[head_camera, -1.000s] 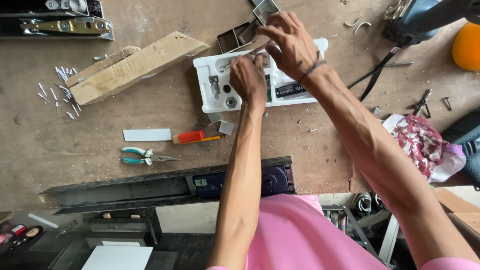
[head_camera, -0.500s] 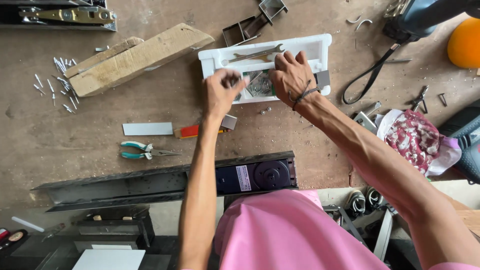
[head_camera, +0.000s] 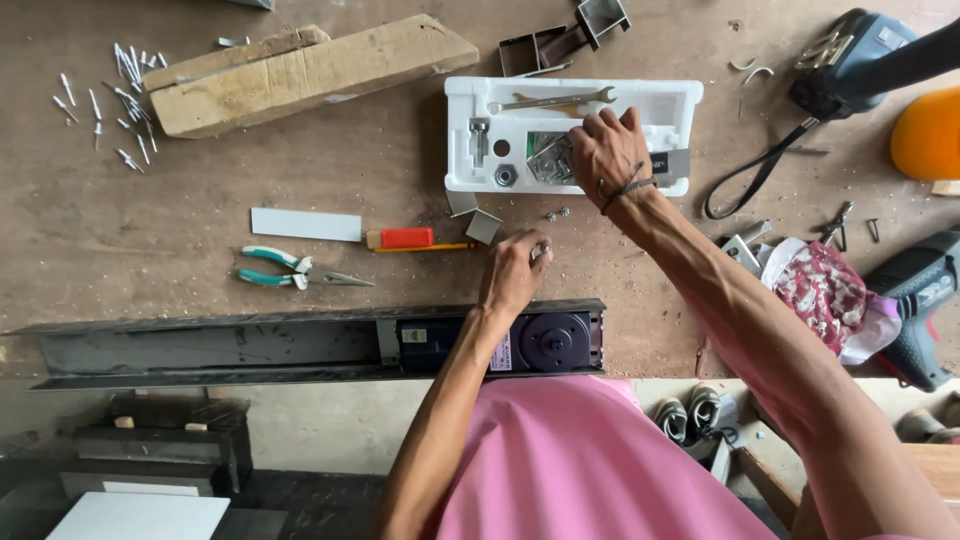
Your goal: Assembling metal components using a hand riveter and a power drill on a workbench
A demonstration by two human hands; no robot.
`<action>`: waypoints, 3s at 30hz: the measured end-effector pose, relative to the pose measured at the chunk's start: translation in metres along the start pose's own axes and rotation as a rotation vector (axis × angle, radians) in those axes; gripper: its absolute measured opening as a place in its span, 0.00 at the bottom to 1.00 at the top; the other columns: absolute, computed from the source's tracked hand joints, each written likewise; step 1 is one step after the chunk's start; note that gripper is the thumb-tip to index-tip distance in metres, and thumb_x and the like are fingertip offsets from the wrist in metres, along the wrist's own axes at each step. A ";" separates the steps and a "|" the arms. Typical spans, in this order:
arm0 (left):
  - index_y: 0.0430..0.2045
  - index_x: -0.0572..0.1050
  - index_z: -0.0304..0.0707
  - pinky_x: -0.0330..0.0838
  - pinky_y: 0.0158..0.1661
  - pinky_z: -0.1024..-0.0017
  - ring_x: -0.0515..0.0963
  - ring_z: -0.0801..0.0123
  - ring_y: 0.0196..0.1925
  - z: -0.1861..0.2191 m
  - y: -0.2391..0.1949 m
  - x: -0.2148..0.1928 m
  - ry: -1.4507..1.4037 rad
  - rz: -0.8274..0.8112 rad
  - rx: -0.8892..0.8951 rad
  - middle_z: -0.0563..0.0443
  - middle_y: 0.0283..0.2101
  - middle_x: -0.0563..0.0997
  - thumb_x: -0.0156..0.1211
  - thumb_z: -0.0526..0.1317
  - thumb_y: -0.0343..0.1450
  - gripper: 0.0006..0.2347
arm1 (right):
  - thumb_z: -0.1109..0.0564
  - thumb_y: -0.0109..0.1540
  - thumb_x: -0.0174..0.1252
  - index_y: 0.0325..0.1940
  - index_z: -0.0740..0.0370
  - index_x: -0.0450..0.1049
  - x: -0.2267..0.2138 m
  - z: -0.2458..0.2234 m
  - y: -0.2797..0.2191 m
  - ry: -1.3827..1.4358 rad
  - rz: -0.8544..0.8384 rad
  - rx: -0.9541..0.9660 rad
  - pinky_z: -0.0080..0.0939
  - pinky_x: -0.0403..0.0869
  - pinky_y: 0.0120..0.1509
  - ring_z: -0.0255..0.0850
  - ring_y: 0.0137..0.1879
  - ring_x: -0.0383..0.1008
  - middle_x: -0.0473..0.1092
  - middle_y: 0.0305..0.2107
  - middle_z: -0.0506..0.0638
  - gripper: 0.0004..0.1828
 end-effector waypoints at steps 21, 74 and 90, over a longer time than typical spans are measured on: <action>0.37 0.82 0.40 0.82 0.39 0.61 0.84 0.63 0.35 0.077 0.114 -0.054 0.504 -0.059 0.166 0.52 0.32 0.79 0.59 0.33 0.73 0.05 | 0.61 0.57 0.61 0.45 0.44 0.86 -0.071 0.009 -0.018 0.472 -0.055 0.102 0.43 0.72 0.45 0.45 0.37 0.73 0.73 0.26 0.48 0.16; 0.25 0.77 0.44 0.76 0.31 0.77 0.76 0.71 0.32 0.086 0.133 -0.014 0.865 -0.482 0.782 0.61 0.27 0.71 0.55 0.33 0.77 0.09 | 0.67 0.60 0.70 0.48 0.69 0.81 -0.119 0.009 -0.245 1.201 0.144 1.180 0.34 0.79 0.48 0.35 0.39 0.80 0.79 0.31 0.57 0.13; 0.32 0.80 0.42 0.75 0.24 0.79 0.81 0.69 0.24 0.124 0.085 -0.018 0.302 -0.221 0.621 0.51 0.25 0.81 0.58 0.40 0.77 0.06 | 0.65 0.54 0.74 0.40 0.67 0.83 -0.128 -0.001 -0.206 1.379 0.170 1.187 0.35 0.81 0.42 0.35 0.35 0.80 0.80 0.27 0.57 0.12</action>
Point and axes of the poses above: each hand's wrist, its own y-axis towards the middle knuckle, its own x-axis out of the palm, z = x × y, the point moved 9 cm from there along y, towards the middle knuckle
